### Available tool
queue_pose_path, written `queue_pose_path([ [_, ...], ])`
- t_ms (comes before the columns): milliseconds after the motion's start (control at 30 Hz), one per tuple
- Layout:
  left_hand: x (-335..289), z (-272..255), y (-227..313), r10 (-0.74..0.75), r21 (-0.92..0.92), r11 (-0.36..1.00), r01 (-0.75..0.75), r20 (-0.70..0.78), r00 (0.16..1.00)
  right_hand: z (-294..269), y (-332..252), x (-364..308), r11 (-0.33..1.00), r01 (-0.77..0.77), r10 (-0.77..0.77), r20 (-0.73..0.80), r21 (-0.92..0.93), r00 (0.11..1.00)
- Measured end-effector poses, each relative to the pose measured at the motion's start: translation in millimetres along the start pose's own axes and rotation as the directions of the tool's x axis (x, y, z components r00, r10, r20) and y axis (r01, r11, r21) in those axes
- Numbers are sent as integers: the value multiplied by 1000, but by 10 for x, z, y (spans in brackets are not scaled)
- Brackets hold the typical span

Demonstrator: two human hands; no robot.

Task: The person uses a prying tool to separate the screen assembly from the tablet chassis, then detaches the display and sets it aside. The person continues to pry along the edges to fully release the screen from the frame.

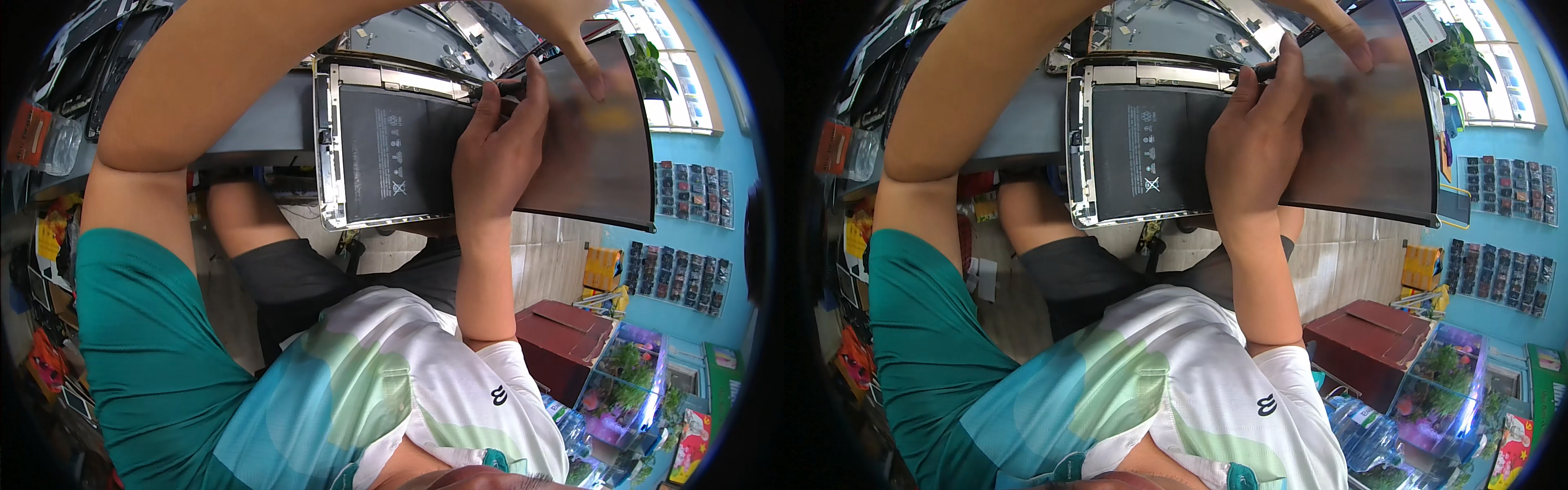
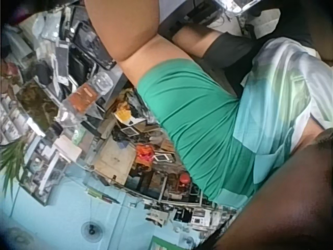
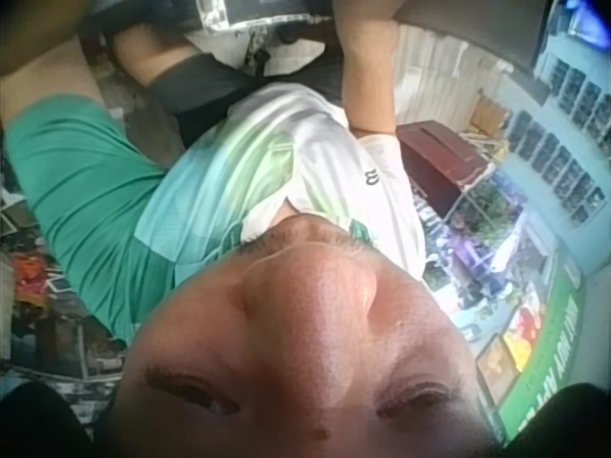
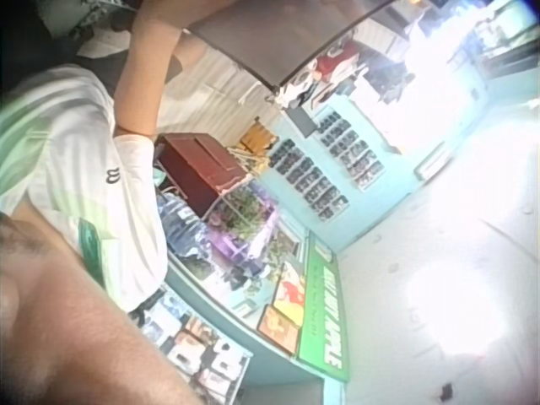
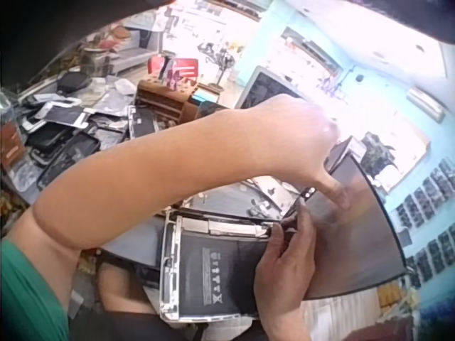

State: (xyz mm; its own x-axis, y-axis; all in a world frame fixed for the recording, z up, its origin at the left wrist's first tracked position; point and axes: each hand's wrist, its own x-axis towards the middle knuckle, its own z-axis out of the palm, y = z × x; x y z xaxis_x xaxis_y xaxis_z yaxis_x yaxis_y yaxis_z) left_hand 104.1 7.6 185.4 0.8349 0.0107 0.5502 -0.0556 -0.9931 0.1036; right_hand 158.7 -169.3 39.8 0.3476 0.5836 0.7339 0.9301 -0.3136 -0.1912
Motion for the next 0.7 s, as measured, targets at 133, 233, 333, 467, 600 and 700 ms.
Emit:
queue_pose_path([
  [133, -20, 35, -208, 128, -28, 991, -130, -78, 989, -20, -50, 83, 993, 59, -59, 5, -105, 998],
  [233, 8, 118, -96, 89, 66, 994, -83, -92, 992, -37, -50, 87, 994, 23, -19, 41, -103, 999],
  [333, -73, 140, -84, 139, 58, 990, -132, -151, 979, -50, 42, 88, 997, 41, -39, 22, -73, 999],
  [467, -97, 162, -113, 62, 210, 978, -15, -217, 974, -125, -153, 166, 974, -213, 183, 292, 77, 939],
  [600, 256, 595, -288, 150, 26, 989, -148, -141, 979, -92, 55, -36, 960, -262, 242, 183, 94, 953],
  [700, 145, 352, -703, 98, -151, 983, -109, -76, 992, 23, -240, 134, 951, -249, 195, 264, 186, 944],
])
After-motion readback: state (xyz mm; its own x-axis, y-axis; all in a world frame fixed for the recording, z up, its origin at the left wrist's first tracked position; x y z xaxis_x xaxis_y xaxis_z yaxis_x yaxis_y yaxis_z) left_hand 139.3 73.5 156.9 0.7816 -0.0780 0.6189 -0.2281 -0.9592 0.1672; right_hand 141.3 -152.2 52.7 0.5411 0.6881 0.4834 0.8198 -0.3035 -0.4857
